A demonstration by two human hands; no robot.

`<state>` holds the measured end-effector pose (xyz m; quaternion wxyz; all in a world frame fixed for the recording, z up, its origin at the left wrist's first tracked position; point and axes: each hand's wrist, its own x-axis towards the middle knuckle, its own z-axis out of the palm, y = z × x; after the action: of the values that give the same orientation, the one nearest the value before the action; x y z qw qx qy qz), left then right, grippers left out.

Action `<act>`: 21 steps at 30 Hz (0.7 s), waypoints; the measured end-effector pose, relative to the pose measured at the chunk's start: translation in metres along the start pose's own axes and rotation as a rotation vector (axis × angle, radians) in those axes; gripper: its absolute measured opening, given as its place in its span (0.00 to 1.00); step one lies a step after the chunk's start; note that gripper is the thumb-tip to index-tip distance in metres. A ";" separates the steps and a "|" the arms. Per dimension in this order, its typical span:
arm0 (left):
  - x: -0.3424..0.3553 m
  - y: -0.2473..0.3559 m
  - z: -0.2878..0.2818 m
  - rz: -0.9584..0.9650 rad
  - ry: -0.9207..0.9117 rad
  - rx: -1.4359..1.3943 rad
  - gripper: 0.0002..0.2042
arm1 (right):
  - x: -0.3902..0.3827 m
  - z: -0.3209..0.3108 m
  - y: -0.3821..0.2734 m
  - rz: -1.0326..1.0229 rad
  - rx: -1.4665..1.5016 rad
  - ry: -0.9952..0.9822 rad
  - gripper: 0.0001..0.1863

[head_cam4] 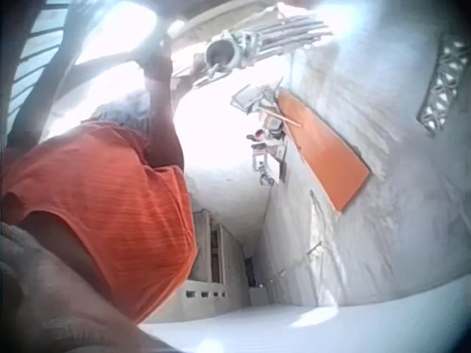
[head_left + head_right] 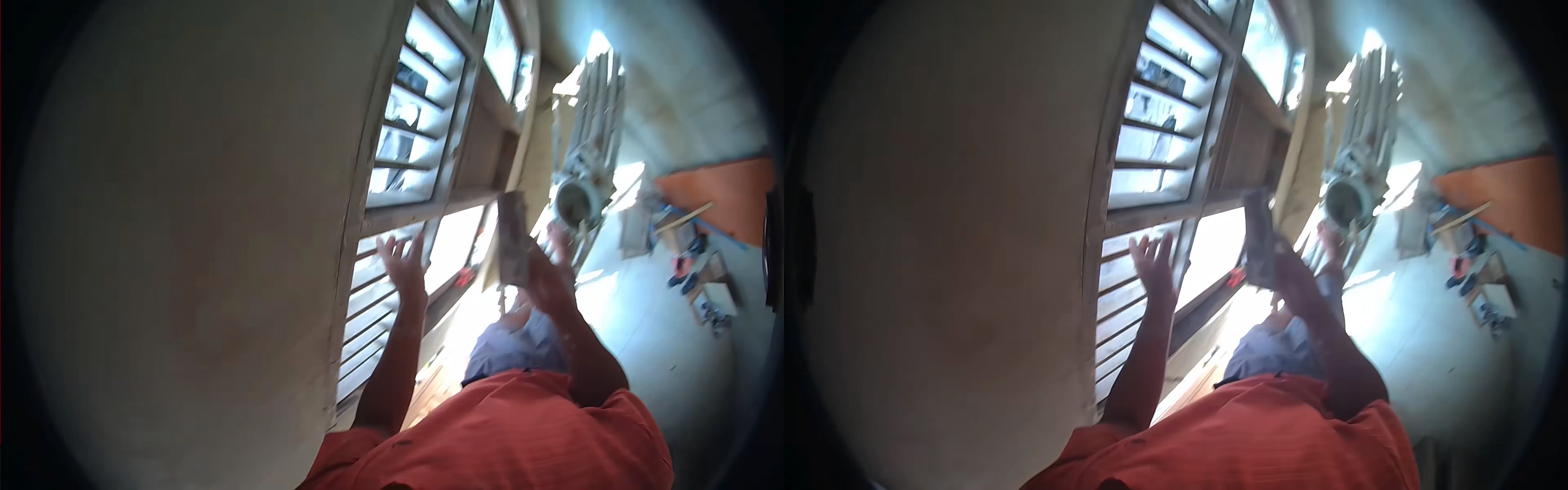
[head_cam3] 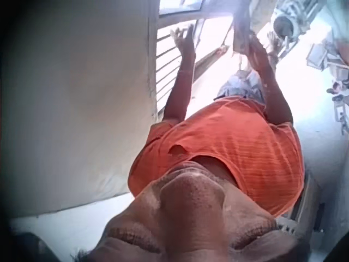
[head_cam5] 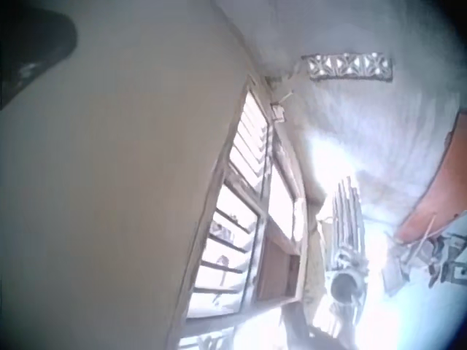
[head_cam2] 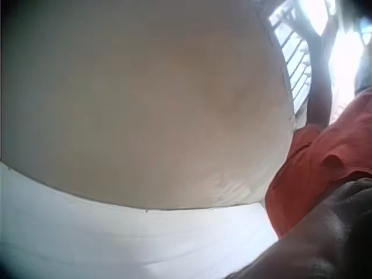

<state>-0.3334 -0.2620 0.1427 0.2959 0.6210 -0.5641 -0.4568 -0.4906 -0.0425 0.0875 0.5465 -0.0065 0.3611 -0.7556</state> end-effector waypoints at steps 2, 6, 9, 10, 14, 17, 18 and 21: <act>0.011 0.010 0.018 0.086 -0.003 -0.020 0.43 | -0.002 -0.018 -0.011 -0.161 -0.280 0.056 0.28; 0.022 0.012 0.040 0.118 0.098 -0.098 0.40 | 0.004 -0.052 -0.015 -0.212 -0.251 0.192 0.27; 0.037 -0.012 0.043 0.181 0.192 -0.051 0.32 | 0.000 -0.105 0.011 0.023 -0.202 0.217 0.30; 0.043 -0.014 0.043 0.127 0.207 -0.061 0.33 | -0.004 -0.127 0.023 0.095 -0.168 0.238 0.32; 0.048 -0.009 0.061 0.194 0.359 -0.084 0.28 | -0.005 -0.159 0.022 0.137 -0.250 0.348 0.38; 0.062 -0.037 0.055 0.160 0.409 0.016 0.30 | -0.013 -0.183 0.041 0.082 -0.153 0.579 0.41; 0.063 -0.035 0.069 0.207 0.503 0.037 0.29 | -0.010 -0.189 0.042 0.058 -0.118 0.585 0.40; 0.065 -0.033 0.076 0.164 0.518 -0.072 0.28 | -0.001 -0.200 0.045 0.050 -0.139 0.469 0.38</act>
<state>-0.3910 -0.3079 0.0671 0.4881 0.6584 -0.5015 -0.2770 -0.5348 0.0595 -0.0850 0.4646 0.1402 0.5292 -0.6960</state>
